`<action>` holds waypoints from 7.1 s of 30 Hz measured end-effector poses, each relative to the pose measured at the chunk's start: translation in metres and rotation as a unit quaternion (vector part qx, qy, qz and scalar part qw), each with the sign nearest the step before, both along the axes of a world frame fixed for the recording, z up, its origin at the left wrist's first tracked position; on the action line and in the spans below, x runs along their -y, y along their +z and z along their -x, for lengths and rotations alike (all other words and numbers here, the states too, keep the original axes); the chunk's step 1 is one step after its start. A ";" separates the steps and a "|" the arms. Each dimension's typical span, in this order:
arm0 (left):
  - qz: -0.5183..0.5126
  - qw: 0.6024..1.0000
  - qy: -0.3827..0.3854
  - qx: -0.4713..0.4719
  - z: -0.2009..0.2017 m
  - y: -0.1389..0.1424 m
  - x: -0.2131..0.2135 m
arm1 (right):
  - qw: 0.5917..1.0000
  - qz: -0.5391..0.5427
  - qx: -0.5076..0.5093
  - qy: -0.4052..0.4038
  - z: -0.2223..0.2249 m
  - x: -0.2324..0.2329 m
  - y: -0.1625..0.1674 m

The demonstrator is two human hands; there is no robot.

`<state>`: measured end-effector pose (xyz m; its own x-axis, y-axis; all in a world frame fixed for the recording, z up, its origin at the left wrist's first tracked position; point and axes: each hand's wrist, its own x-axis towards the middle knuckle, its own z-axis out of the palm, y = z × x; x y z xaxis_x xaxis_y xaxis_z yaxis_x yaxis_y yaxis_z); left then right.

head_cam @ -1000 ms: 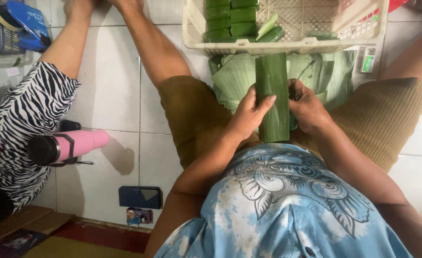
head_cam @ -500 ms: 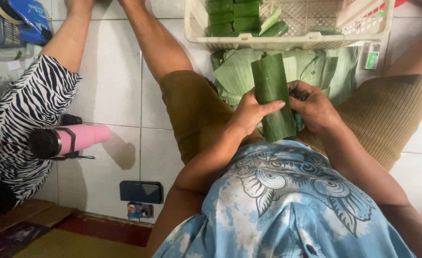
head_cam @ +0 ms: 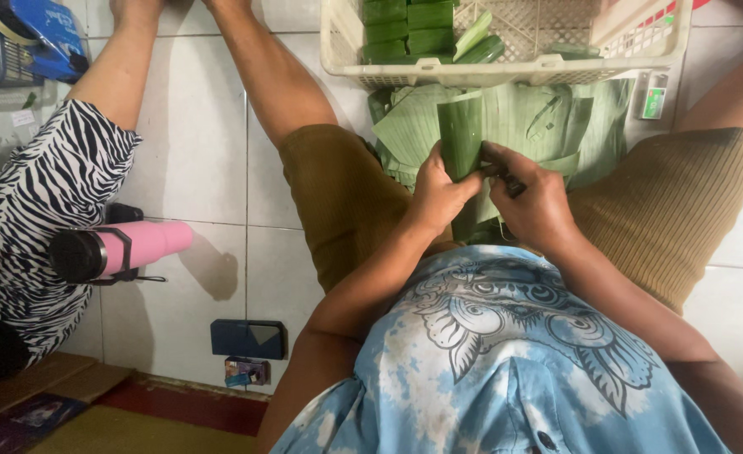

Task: The person sits on the floor folding banana leaf pieces into small cylindrical leaf containers, pressing and creasing the leaf by hand, occasionally trimming with scissors, and placing finished leaf rolls into a plastic basket.

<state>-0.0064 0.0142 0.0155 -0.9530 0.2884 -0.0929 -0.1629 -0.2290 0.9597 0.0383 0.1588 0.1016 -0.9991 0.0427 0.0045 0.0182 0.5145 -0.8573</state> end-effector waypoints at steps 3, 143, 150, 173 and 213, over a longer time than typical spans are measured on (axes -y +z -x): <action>0.002 0.998 -0.010 -0.057 -0.002 0.004 0.002 | 1.000 -0.004 0.014 0.011 -0.001 0.000 -0.004; -0.022 0.968 -0.244 0.063 -0.005 -0.071 0.033 | 0.990 0.076 -0.038 0.117 -0.012 -0.045 -0.052; -0.331 0.856 -0.281 0.281 0.037 0.022 0.061 | 0.993 0.038 0.094 -0.069 0.002 -0.047 -0.032; 0.014 0.990 -0.137 0.037 -0.026 -0.014 0.009 | 0.964 0.191 0.184 0.009 -0.019 -0.056 -0.049; 0.281 0.911 -0.039 -0.300 -0.051 -0.002 0.012 | 0.985 0.107 0.133 0.008 -0.045 -0.048 -0.075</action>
